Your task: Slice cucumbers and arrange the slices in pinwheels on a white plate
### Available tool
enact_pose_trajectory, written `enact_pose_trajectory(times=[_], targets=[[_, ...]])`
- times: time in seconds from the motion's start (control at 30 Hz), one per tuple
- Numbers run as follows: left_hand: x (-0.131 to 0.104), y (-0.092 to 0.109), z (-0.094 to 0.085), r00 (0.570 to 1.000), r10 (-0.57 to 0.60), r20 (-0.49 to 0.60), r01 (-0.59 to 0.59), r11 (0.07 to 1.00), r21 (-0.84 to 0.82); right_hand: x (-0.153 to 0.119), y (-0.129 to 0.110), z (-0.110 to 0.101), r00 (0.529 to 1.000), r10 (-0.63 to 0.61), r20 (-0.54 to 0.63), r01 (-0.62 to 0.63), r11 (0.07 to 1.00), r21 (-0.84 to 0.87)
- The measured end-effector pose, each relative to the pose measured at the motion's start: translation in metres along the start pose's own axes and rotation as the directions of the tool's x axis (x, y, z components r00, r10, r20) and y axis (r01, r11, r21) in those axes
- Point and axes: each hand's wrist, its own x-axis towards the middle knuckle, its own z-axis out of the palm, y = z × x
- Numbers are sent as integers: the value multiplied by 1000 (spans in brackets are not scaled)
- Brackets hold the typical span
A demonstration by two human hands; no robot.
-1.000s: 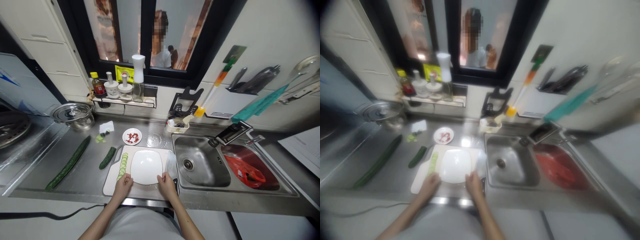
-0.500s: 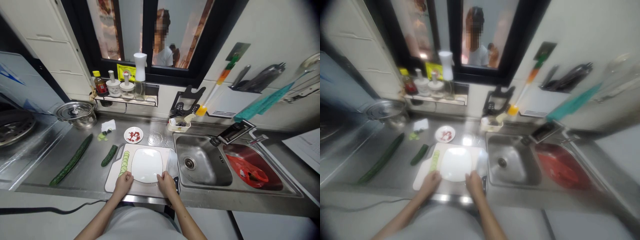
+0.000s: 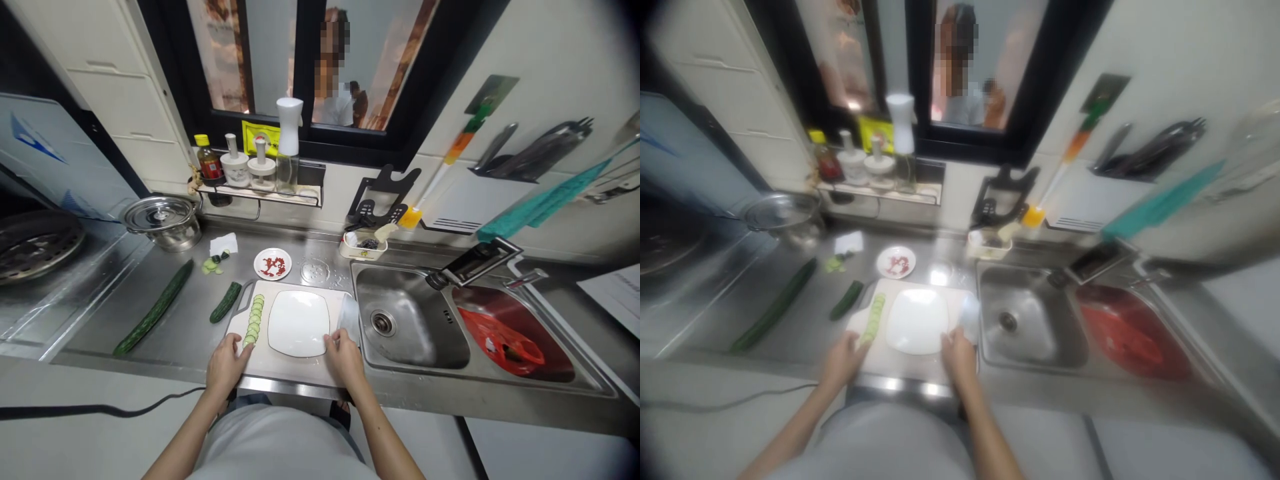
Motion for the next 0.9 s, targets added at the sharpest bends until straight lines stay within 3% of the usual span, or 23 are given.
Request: enact_pose_trajectory(times=[0.2,0.43,0.57,0.67,0.77,0.9], targets=[[-1,1,4,999,16,-46,-17,1000,-11,0,-5,1,1000,-24,-4,24,997,73],[-6,13,-5,999,-19,-48,0,928,-371,-1,-5,-2,996,-67,-52,73,989,132],[0,45,-16,997,55,-51,-75,801,-594,0,-14,-9,987,-144,-76,156,966,204],[6,76,-25,990,138,18,-90,730,-677,1,-31,-17,962,-262,-83,275,920,279],[10,101,-29,978,200,58,-92,667,-739,3,-49,-24,905,-406,-123,423,835,353],[12,118,-31,960,270,74,-121,637,-761,5,-66,-26,830,-533,-164,551,738,390]])
